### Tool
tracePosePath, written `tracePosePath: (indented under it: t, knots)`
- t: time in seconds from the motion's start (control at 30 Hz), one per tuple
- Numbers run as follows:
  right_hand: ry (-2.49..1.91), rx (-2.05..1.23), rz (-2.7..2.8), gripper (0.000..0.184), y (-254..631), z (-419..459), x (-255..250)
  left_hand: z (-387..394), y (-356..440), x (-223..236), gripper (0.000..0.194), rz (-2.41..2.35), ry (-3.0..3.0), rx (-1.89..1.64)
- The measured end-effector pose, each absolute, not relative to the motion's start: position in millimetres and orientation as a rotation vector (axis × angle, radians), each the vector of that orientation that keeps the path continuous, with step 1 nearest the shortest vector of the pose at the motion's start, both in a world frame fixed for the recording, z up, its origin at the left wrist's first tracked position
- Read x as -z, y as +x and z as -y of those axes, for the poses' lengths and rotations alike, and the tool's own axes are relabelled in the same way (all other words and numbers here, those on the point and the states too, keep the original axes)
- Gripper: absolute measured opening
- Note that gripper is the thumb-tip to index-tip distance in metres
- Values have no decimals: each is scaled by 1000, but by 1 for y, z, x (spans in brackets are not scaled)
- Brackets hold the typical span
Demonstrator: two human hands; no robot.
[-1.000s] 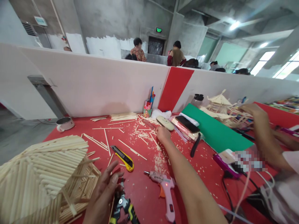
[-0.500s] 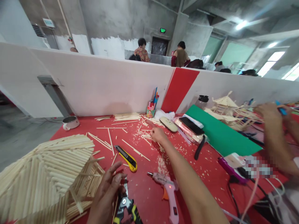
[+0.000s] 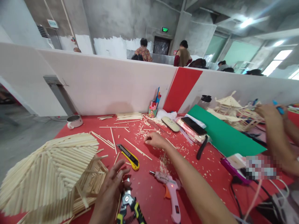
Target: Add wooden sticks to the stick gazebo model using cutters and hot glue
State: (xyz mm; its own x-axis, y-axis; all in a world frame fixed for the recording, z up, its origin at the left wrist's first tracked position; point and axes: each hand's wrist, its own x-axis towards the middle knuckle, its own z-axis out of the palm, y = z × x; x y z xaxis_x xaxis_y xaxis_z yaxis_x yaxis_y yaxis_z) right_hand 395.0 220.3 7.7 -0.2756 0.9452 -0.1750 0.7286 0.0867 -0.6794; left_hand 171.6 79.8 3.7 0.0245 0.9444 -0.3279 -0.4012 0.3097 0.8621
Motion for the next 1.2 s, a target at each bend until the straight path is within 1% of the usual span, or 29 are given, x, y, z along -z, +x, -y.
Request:
tracePosePath:
  t: [0.07, 0.2, 0.27, 0.4, 0.57, 0.67, 0.77, 0.87, 0.93, 1.07, 1.2]
  knots:
    - [-1583, -1035, 2088, 30, 382, -208, -16, -80, 170, -5, 56, -1034, 601, -1151]
    - [-1423, -1078, 2097, 13, 352, -178, -39, -82, 169, -6, 32, -888, 372, -1156]
    - [-1344, -1112, 2101, 14, 337, -161, -50, -83, 169, -6, 27, -802, 255, -1119]
    - [-1248, -1128, 2148, 14, 318, -135, -63, -85, 168, -7, 28, -707, 167, -1105]
    - [-1318, -988, 2155, 10, 323, -133, -62, -84, 170, -13, 27, -705, 176, -1108]
    - [-1414, -885, 2127, 16, 340, -148, -52, -82, 173, -18, 30, -769, 215, -1141]
    - [-1549, -790, 2110, 15, 365, -169, -36, -81, 174, -23, 29, -824, 220, -1156]
    - [-1691, -722, 2097, 28, 391, -186, -19, -81, 173, -24, 29, -841, 223, -1155]
    - [-1788, -676, 2072, 33, 406, -194, -10, -82, 173, -24, 30, -846, 230, -1154]
    - [-1932, -552, 2010, 33, 423, -202, -2, -81, 174, -22, 33, -842, 265, -1153]
    - [-1993, -465, 1982, 33, 422, -211, -2, -80, 174, -24, 35, -848, 269, -1142]
